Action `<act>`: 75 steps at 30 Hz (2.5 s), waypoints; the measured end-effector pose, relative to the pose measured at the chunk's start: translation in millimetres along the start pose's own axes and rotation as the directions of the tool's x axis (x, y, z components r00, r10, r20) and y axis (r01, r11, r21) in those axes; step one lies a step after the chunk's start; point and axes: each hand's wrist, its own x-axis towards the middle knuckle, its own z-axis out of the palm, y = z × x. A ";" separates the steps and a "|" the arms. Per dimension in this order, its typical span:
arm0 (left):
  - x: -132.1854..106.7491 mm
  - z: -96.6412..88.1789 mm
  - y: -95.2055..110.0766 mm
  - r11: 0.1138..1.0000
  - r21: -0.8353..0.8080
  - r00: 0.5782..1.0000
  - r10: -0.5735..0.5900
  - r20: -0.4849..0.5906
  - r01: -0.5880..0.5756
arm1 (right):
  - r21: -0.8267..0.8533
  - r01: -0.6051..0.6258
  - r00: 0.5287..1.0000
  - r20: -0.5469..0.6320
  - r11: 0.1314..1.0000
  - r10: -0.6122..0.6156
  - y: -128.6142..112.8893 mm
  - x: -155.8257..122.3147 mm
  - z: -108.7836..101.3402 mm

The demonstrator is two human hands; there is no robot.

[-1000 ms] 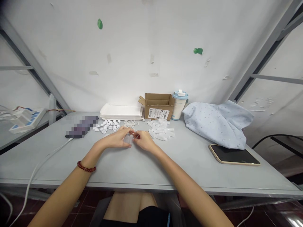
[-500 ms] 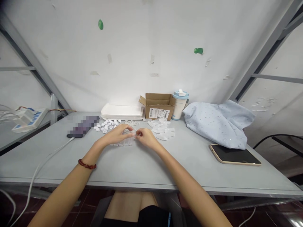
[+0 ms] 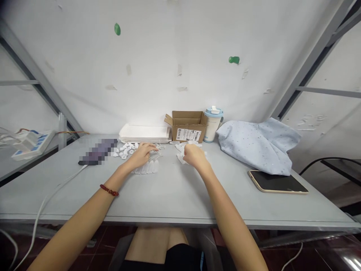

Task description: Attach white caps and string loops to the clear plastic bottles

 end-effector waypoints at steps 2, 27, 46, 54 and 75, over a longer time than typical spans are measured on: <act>1.9 2.3 1.2 1.000 0.014 1.000 0.009 0.008 -0.009 | -0.030 -0.029 0.999 0.033 0.999 0.030 2.1 -2.2 -5.4; 8.1 5.5 9.2 0.970 0.242 0.988 -0.028 0.155 -0.011 | -0.305 0.069 0.997 0.052 0.950 -0.056 -21.7 -3.0 18.0; 11.2 4.9 4.7 0.979 0.201 0.998 0.028 -0.063 -0.015 | -0.293 0.106 0.994 0.057 0.950 -0.093 -26.2 -7.4 19.7; 10.8 0.9 7.7 0.998 0.044 0.980 0.041 -0.196 -0.033 | -0.190 0.103 0.993 -0.043 0.976 -0.113 -25.6 -5.0 21.1; 3.1 -21.4 25.8 0.545 -0.823 0.917 -0.390 -0.081 0.159 | 0.125 0.228 0.964 -0.170 0.966 -0.205 -32.3 -6.5 30.6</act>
